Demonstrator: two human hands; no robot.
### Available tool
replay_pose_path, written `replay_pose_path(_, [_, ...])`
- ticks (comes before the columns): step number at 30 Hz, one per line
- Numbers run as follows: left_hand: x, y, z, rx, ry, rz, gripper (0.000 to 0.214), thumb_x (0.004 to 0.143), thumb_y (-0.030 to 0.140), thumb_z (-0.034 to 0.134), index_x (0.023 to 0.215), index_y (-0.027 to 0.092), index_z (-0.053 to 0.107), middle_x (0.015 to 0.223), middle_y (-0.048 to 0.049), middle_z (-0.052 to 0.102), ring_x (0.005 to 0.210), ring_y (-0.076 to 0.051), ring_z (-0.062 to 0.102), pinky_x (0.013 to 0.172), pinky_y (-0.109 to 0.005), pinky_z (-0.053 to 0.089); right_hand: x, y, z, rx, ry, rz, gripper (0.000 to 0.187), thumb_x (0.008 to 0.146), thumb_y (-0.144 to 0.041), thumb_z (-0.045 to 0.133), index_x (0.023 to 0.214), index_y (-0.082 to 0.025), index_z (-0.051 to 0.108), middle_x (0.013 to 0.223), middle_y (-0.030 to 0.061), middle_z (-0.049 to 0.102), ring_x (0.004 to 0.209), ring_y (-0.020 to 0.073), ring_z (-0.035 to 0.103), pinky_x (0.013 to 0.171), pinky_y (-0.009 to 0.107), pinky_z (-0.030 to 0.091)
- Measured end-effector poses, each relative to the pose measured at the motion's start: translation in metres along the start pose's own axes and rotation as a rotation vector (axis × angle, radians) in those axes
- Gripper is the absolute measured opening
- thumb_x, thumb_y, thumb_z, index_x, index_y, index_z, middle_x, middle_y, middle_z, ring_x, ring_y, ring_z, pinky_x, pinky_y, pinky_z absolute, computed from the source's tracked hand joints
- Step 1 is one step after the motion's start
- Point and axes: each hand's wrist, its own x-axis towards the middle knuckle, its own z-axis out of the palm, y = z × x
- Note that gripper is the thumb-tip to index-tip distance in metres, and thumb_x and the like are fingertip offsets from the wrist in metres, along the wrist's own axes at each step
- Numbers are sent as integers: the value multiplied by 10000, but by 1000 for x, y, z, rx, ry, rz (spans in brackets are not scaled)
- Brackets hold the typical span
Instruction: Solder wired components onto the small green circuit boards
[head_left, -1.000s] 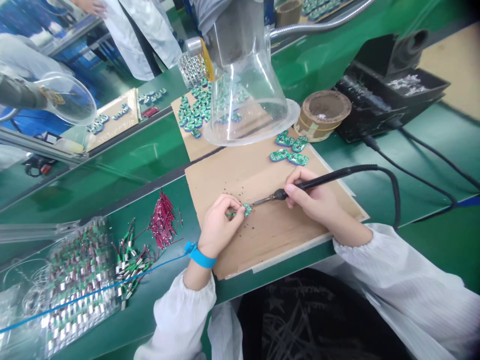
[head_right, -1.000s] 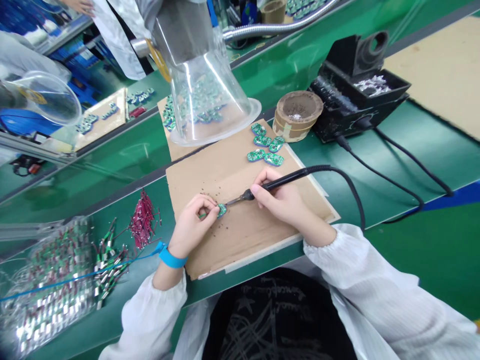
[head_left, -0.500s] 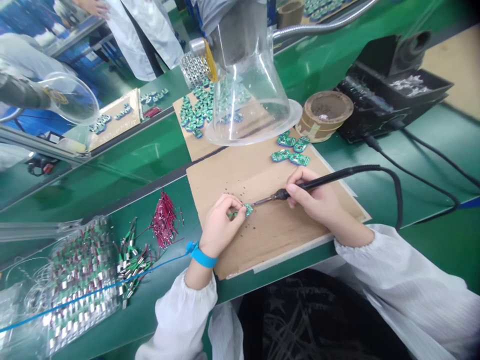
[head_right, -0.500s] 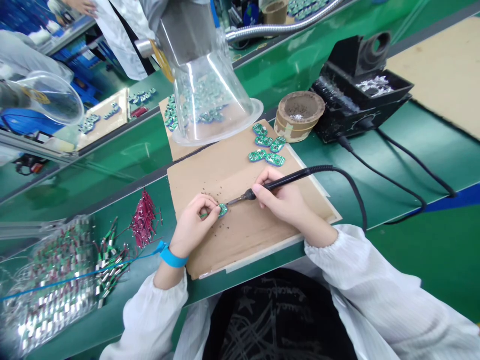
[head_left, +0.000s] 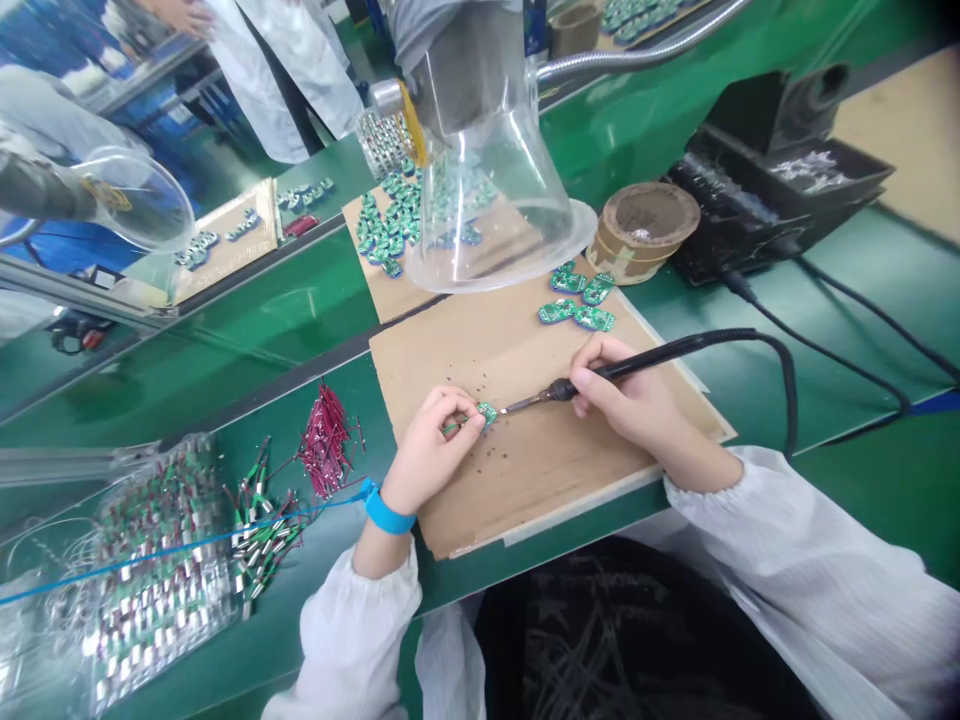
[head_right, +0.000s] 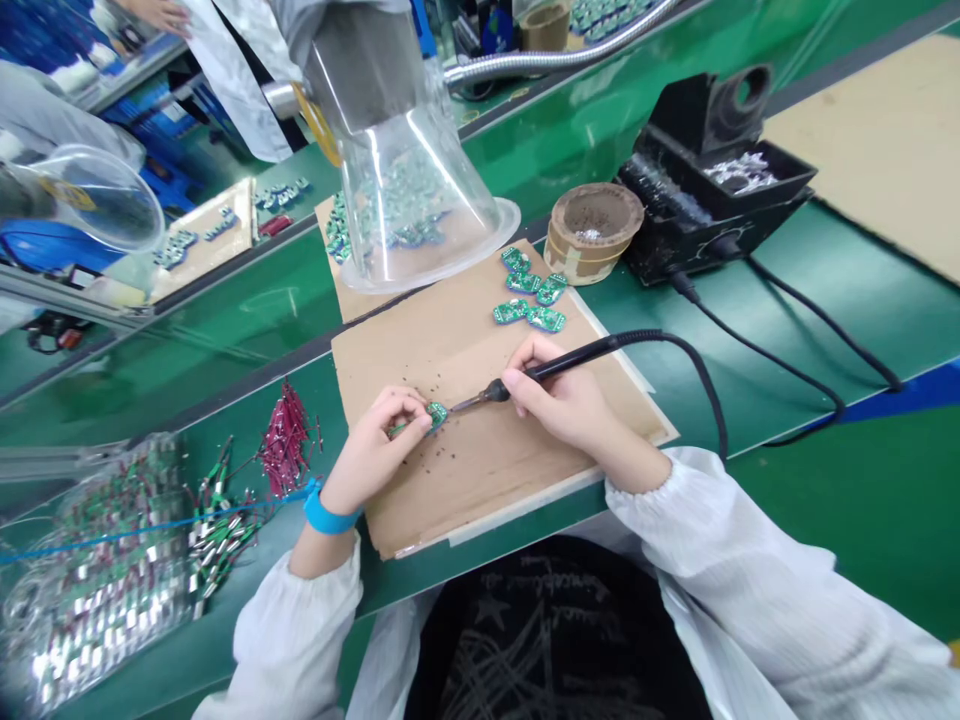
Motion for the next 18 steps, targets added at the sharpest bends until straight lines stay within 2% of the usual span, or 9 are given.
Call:
replay_pose_path(5, [3, 2, 4, 60, 2, -60, 109, 960, 221, 621, 852, 204, 619, 1083, -15, 645, 855, -143, 562, 765, -284, 450, 0, -1, 1, -64, -43, 5, 230, 1010, -417, 629, 882, -242, 550, 610, -34, 582, 540, 137, 550, 554, 289, 414])
replay_pose_path(18, [7, 8, 1, 67, -11, -85, 128, 939, 198, 643, 814, 192, 617, 1035, -16, 650, 824, -140, 550, 779, -294, 447, 1, 3, 1, -134, -70, 1, 212, 1016, -414, 615, 907, -244, 552, 638, -30, 584, 564, 146, 552, 572, 300, 417])
